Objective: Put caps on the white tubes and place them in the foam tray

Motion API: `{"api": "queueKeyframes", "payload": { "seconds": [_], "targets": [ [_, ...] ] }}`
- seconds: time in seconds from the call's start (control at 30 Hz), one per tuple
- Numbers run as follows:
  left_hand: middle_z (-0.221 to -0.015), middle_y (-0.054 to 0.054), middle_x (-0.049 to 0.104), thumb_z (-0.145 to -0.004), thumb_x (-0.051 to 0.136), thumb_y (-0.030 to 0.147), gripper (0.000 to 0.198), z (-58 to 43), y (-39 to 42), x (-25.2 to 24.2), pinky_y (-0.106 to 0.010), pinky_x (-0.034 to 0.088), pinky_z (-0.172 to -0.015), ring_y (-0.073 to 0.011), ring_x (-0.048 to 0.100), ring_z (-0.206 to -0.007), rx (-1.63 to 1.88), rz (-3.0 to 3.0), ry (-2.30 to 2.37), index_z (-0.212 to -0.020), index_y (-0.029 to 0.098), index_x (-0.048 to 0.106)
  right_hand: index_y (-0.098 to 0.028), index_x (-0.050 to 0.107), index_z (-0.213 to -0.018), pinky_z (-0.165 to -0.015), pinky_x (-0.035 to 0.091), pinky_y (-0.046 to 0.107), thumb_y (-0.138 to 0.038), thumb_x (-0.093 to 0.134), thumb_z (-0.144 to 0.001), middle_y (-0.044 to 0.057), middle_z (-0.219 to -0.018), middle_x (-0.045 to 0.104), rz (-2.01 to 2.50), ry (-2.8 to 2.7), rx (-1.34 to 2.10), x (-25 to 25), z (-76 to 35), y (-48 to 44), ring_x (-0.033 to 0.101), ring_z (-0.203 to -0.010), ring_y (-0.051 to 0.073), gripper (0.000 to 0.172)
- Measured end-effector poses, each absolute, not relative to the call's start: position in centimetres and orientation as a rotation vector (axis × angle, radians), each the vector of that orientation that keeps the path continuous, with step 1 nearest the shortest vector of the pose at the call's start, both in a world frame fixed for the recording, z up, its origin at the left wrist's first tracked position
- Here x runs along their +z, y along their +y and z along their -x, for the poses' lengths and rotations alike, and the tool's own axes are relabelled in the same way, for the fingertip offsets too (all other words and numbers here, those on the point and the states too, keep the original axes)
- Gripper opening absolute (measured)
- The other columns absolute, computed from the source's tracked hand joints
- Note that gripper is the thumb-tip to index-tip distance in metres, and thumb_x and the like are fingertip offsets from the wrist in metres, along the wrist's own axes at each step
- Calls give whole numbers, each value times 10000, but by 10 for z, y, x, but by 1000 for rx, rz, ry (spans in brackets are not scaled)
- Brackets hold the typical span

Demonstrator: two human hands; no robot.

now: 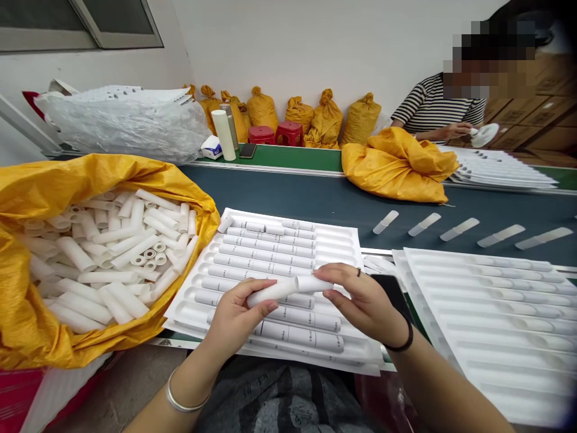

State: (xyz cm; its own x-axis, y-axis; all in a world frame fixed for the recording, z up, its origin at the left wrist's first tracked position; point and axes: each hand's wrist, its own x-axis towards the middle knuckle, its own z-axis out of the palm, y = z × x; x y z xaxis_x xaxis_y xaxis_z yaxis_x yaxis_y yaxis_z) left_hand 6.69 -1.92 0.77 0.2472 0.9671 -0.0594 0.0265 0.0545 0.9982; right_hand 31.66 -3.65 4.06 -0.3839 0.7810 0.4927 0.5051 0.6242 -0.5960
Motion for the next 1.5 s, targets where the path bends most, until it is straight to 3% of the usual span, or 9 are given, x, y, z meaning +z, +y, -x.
{"api": "queueKeyframes", "payload": {
  "seconds": [0.2, 0.6, 0.73, 0.83, 0.97, 1.1, 1.2, 1.37, 1.5],
  "targets": [
    [-987, -55, 664, -845, 599, 237, 356, -57, -19, 29, -282, 466, -785, -196, 604, -891, 781, -1935, 942, -1199, 268, 614, -226, 517, -1235, -893, 522, 325, -135, 489, -910, 98, -1124, 616, 834, -2218, 503, 50, -313, -30, 591, -1070, 185, 339],
    [-913, -41, 655, -863, 541, 146, 480, -64, -28, 35, -269, 466, -737, -167, 597, -800, 928, -2090, 875, -1323, 272, 493, -186, 495, -1230, -842, 517, 308, -169, 501, -910, 98, -1030, 622, 778, -2118, 553, 49, -288, -33, 597, -979, 180, 320],
    [-1143, -76, 638, -858, 576, 218, 650, -67, -32, 31, -315, 473, -845, -215, 613, -972, 857, -2076, 920, -1443, 291, 303, -161, 554, -1179, -824, 513, 341, -181, 511, -905, 118, -1047, 638, 856, -2371, 196, 46, -280, -22, 608, -941, 214, 278],
    [-1330, -111, 532, -831, 613, 324, 789, -48, -15, 26, -371, 457, -922, -263, 564, -1114, 777, -2078, 1133, -1484, 253, 175, -160, 645, -1029, -756, 498, 369, -264, 534, -892, 107, -879, 648, 1060, -2337, -212, 31, -304, 15, 607, -810, 230, 205],
    [-1280, -136, 551, -893, 441, 333, 427, 29, 40, 26, -443, 373, -1016, -292, 483, -1196, 762, -2251, 1825, -1270, 151, 524, -133, 624, -1048, -790, 462, 368, -350, 576, -840, 129, -935, 641, 1801, -1771, -271, 1, -382, 87, 593, -884, 265, 304],
    [-1052, -203, 603, -844, 417, 257, 360, 105, 93, 30, -519, 406, -905, -354, 534, -1034, 368, -2117, 2432, -1067, 65, 625, -87, 644, -967, -727, 459, 337, -270, 610, -784, 152, -879, 663, 2428, -1371, 196, -24, -442, 127, 618, -835, 266, 261],
    [-1018, -198, 585, -811, 472, 281, 337, 121, 110, 31, -586, 409, -829, -398, 514, -1008, 242, -2144, 2392, -983, 51, 649, -65, 667, -869, -687, 461, 316, -221, 674, -712, 156, -816, 671, 2489, -1371, 322, -32, -455, 131, 634, -772, 254, 222],
    [-909, -195, 569, -769, 484, 186, 263, 112, 115, 23, -648, 403, -759, -432, 500, -983, 193, -2178, 2399, -867, 1, 642, -20, 601, -1097, -760, 467, 358, -253, 696, -711, 209, -963, 663, 2550, -1316, 337, -14, -448, 93, 635, -893, 295, 461],
    [-870, -174, 581, -789, 512, 242, 266, 102, 111, 24, -662, 409, -746, -429, 529, -946, 323, -2210, 2335, -885, 36, 649, -196, 671, -957, -818, 474, 294, -326, 468, -905, 76, -982, 676, 2155, -1718, 478, 2, -401, 8, 632, -914, 198, 246]
  ]
}}
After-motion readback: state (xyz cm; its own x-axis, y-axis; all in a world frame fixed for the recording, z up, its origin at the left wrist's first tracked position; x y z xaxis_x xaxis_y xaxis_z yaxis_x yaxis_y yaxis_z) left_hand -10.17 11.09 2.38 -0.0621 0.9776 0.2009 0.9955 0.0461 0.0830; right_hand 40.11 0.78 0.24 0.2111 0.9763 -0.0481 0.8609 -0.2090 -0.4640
